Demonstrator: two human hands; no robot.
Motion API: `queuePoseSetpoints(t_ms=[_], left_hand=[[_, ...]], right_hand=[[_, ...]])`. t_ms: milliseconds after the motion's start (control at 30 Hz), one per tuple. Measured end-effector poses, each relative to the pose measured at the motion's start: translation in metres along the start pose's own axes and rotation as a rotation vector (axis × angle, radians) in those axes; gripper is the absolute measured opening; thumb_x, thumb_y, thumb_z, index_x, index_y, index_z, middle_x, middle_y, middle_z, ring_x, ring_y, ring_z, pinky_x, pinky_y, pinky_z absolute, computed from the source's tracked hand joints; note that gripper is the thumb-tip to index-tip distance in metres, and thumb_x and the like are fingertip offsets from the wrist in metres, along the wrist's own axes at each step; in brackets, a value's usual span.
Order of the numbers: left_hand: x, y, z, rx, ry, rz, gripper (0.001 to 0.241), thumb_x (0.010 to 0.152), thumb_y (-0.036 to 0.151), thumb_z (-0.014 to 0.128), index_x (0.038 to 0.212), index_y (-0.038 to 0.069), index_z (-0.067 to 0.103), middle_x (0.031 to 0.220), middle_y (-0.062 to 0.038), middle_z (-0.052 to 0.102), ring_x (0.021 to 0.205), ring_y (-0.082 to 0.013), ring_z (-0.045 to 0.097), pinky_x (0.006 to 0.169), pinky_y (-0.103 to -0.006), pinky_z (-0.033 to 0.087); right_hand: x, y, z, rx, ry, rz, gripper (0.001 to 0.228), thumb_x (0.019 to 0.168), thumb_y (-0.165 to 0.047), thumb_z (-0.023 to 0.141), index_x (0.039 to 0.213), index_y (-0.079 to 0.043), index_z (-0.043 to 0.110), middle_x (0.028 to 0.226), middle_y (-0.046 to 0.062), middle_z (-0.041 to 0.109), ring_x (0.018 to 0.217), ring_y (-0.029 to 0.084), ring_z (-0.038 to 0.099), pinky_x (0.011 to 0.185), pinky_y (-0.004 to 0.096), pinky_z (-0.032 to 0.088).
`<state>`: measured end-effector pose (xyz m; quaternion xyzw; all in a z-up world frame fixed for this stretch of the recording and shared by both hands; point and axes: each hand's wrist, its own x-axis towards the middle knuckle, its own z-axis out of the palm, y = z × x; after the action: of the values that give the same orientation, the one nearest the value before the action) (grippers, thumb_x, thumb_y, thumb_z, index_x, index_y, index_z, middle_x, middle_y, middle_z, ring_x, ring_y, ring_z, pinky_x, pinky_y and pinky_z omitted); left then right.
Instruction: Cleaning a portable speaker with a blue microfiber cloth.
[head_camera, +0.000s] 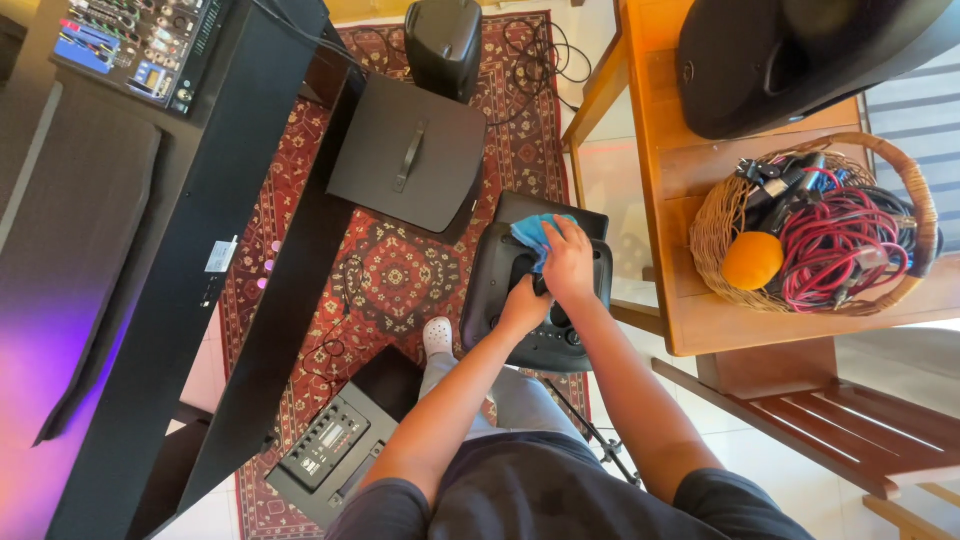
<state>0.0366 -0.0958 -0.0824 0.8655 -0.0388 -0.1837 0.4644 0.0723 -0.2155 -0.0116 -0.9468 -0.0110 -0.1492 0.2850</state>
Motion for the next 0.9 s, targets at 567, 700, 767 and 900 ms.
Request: queuePoseSetpoints(t_ms=[567, 700, 767, 900], left_hand=[[-0.002, 0.068, -0.073, -0.219, -0.085, -0.236, 0.035, 0.085, 0.020, 0.074, 0.108, 0.000, 0.056, 0.084, -0.018, 0.073, 0.067, -0.0289, 0.073, 0.064, -0.0415, 0.056], [0.024, 0.033, -0.061, 0.149, 0.040, -0.040, 0.038, 0.079, 0.027, 0.076, 0.105, 0.002, 0.063, 0.096, -0.026, 0.072, 0.093, -0.0442, 0.068, 0.079, -0.0525, 0.054], [0.027, 0.040, -0.068, 0.183, 0.001, -0.082, 0.039, 0.079, 0.031, 0.075, 0.104, 0.003, 0.063, 0.096, -0.025, 0.072, 0.094, -0.0438, 0.068, 0.080, -0.0533, 0.054], [0.029, 0.048, -0.083, 0.285, -0.065, -0.165, 0.038, 0.077, 0.034, 0.074, 0.101, 0.006, 0.064, 0.096, -0.021, 0.073, 0.095, -0.0415, 0.069, 0.081, -0.0530, 0.054]], right_hand=[[-0.022, -0.010, -0.034, -0.072, 0.051, 0.061, 0.050, 0.084, 0.002, 0.062, 0.133, -0.005, 0.066, 0.143, 0.020, 0.059, 0.136, 0.042, 0.051, 0.114, 0.055, 0.038], [-0.007, -0.024, -0.044, -0.030, -0.002, 0.145, 0.053, 0.084, -0.017, 0.074, 0.133, -0.003, 0.062, 0.138, 0.023, 0.058, 0.127, 0.046, 0.052, 0.104, 0.054, 0.041], [-0.008, -0.013, -0.027, -0.032, -0.029, 0.126, 0.055, 0.085, -0.020, 0.074, 0.136, -0.003, 0.061, 0.139, 0.024, 0.057, 0.127, 0.046, 0.051, 0.105, 0.054, 0.042], [-0.002, -0.003, 0.006, -0.061, -0.017, 0.041, 0.053, 0.089, -0.020, 0.072, 0.139, -0.005, 0.062, 0.138, 0.019, 0.061, 0.123, 0.042, 0.055, 0.101, 0.053, 0.046]])
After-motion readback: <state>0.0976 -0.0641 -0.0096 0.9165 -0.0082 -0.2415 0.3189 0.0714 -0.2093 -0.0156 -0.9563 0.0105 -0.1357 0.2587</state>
